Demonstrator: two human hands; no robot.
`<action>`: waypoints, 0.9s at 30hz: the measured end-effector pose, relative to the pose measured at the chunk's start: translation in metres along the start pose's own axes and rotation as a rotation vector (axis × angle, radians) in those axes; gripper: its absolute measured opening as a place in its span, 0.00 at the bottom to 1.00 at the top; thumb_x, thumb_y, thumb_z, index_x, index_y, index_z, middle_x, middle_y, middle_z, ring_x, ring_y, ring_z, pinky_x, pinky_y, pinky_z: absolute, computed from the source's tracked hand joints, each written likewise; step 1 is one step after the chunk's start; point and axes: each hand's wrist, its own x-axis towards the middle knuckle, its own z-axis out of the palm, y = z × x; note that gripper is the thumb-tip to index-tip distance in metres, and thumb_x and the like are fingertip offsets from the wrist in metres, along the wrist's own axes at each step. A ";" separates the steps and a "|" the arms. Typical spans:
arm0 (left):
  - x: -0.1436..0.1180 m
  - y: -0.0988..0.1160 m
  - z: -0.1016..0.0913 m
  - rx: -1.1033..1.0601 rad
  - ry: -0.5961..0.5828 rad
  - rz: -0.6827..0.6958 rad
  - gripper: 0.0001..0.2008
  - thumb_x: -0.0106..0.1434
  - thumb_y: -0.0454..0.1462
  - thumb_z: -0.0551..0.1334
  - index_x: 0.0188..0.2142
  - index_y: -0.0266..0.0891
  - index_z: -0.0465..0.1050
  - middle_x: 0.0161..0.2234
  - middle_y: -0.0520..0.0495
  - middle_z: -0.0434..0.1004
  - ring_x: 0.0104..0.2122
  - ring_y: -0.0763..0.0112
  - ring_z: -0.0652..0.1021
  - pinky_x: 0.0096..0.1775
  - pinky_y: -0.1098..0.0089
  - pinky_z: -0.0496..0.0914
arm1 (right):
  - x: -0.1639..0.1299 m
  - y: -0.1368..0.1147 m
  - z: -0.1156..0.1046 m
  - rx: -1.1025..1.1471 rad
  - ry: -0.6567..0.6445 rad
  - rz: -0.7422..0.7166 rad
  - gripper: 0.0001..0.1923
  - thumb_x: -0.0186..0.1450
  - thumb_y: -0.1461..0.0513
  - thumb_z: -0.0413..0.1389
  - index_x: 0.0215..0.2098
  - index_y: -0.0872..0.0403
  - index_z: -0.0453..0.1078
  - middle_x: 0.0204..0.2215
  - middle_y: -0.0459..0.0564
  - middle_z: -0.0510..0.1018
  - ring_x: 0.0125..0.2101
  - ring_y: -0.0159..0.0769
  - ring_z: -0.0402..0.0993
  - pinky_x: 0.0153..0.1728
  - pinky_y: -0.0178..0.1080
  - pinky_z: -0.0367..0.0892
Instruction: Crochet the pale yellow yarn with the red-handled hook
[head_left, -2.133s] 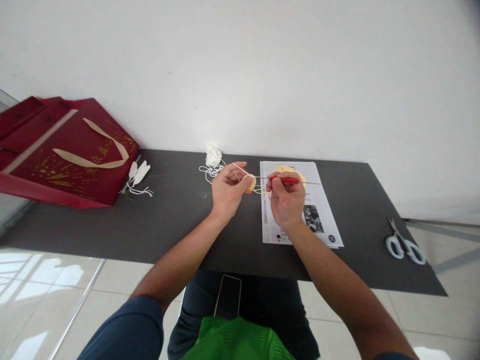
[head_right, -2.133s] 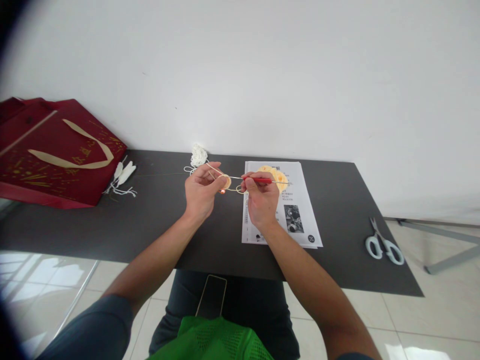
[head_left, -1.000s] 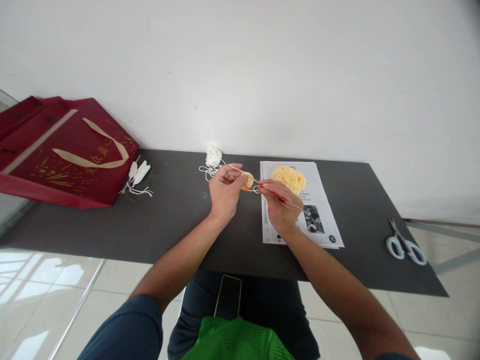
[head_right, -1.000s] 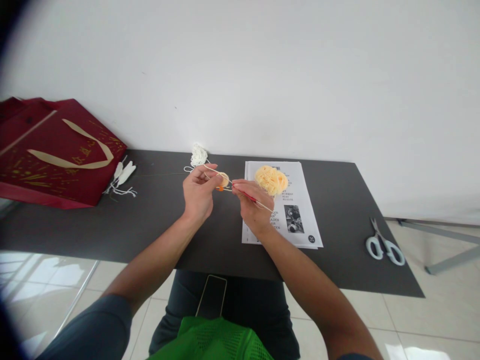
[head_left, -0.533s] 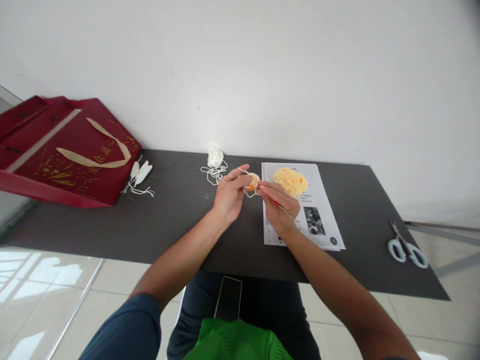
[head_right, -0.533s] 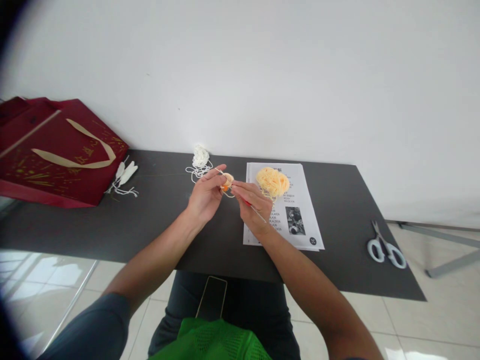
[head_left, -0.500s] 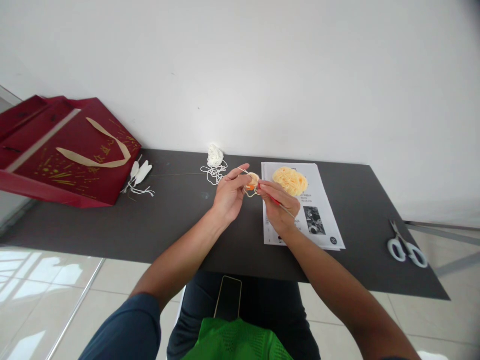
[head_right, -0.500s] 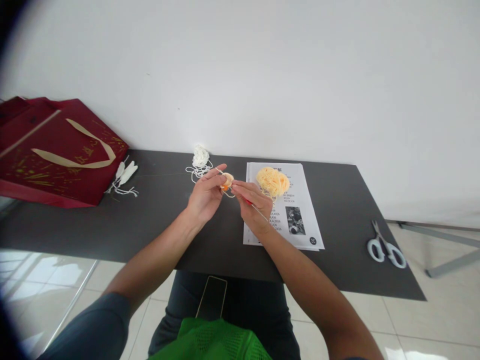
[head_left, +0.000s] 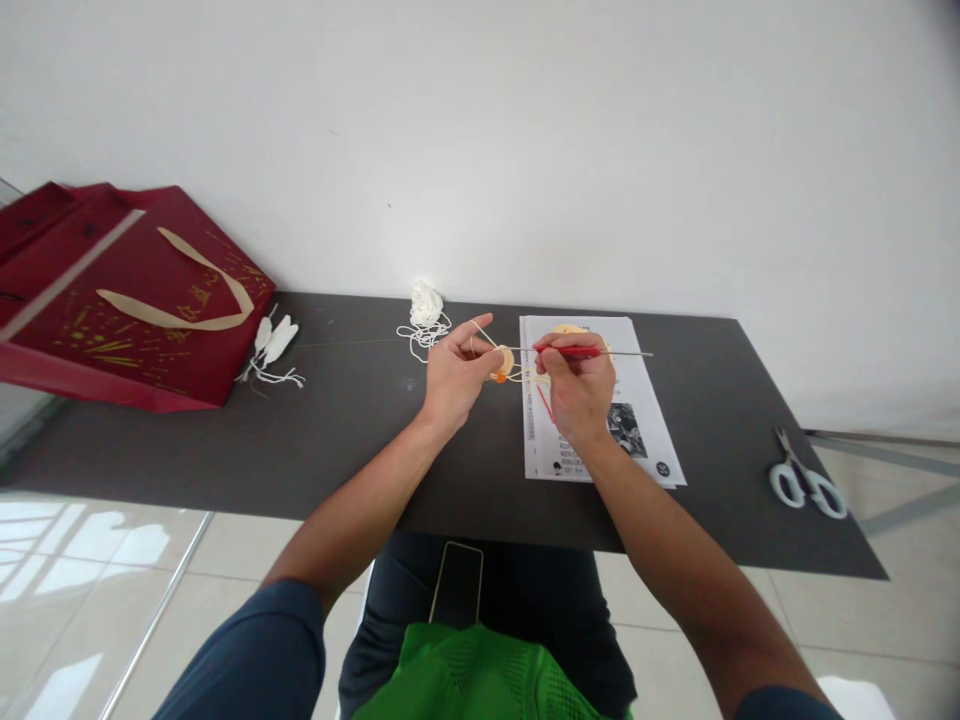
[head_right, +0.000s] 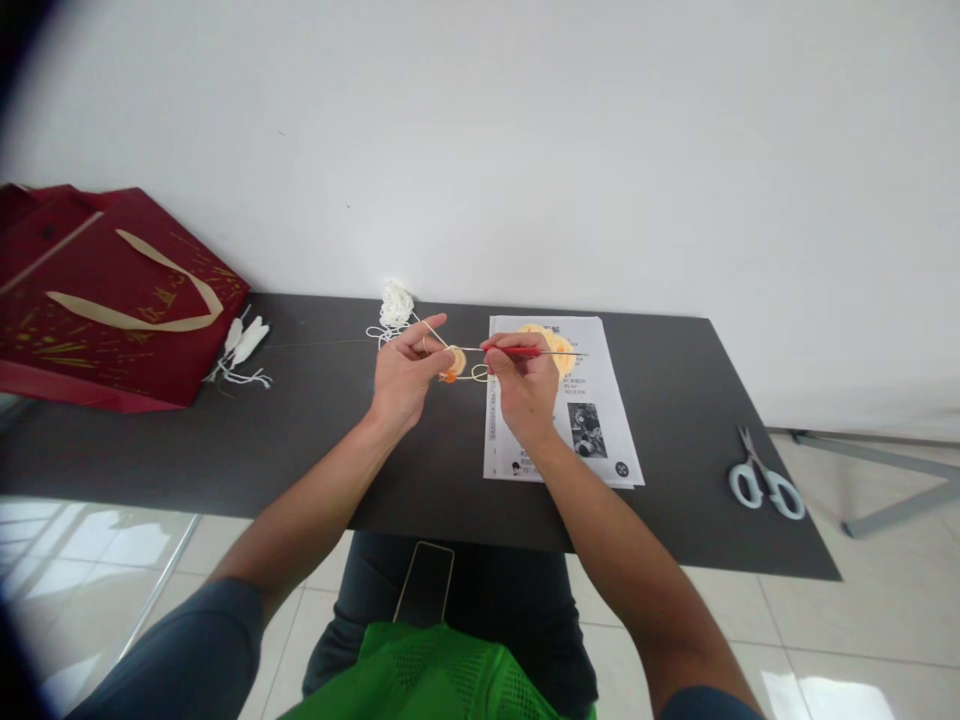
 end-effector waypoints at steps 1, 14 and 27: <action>0.000 -0.001 0.000 0.030 0.009 0.028 0.28 0.50 0.32 0.71 0.53 0.38 0.77 0.24 0.57 0.77 0.23 0.77 0.74 0.30 0.72 0.70 | -0.002 -0.002 0.001 -0.032 0.008 -0.016 0.09 0.62 0.62 0.67 0.36 0.49 0.72 0.34 0.43 0.82 0.28 0.27 0.74 0.30 0.34 0.71; -0.011 0.002 -0.005 0.574 0.011 0.549 0.10 0.58 0.28 0.62 0.23 0.40 0.75 0.26 0.52 0.75 0.40 0.68 0.81 0.41 0.68 0.71 | -0.009 -0.008 0.002 -0.172 0.027 0.006 0.07 0.63 0.62 0.66 0.36 0.50 0.72 0.34 0.42 0.81 0.26 0.28 0.75 0.28 0.35 0.72; 0.012 0.012 -0.017 -0.154 -0.226 -0.106 0.22 0.41 0.26 0.66 0.38 0.38 0.84 0.24 0.52 0.78 0.20 0.76 0.72 0.23 0.73 0.65 | 0.004 -0.010 -0.008 0.020 -0.133 -0.012 0.12 0.59 0.61 0.71 0.34 0.48 0.72 0.32 0.42 0.83 0.26 0.29 0.75 0.28 0.36 0.71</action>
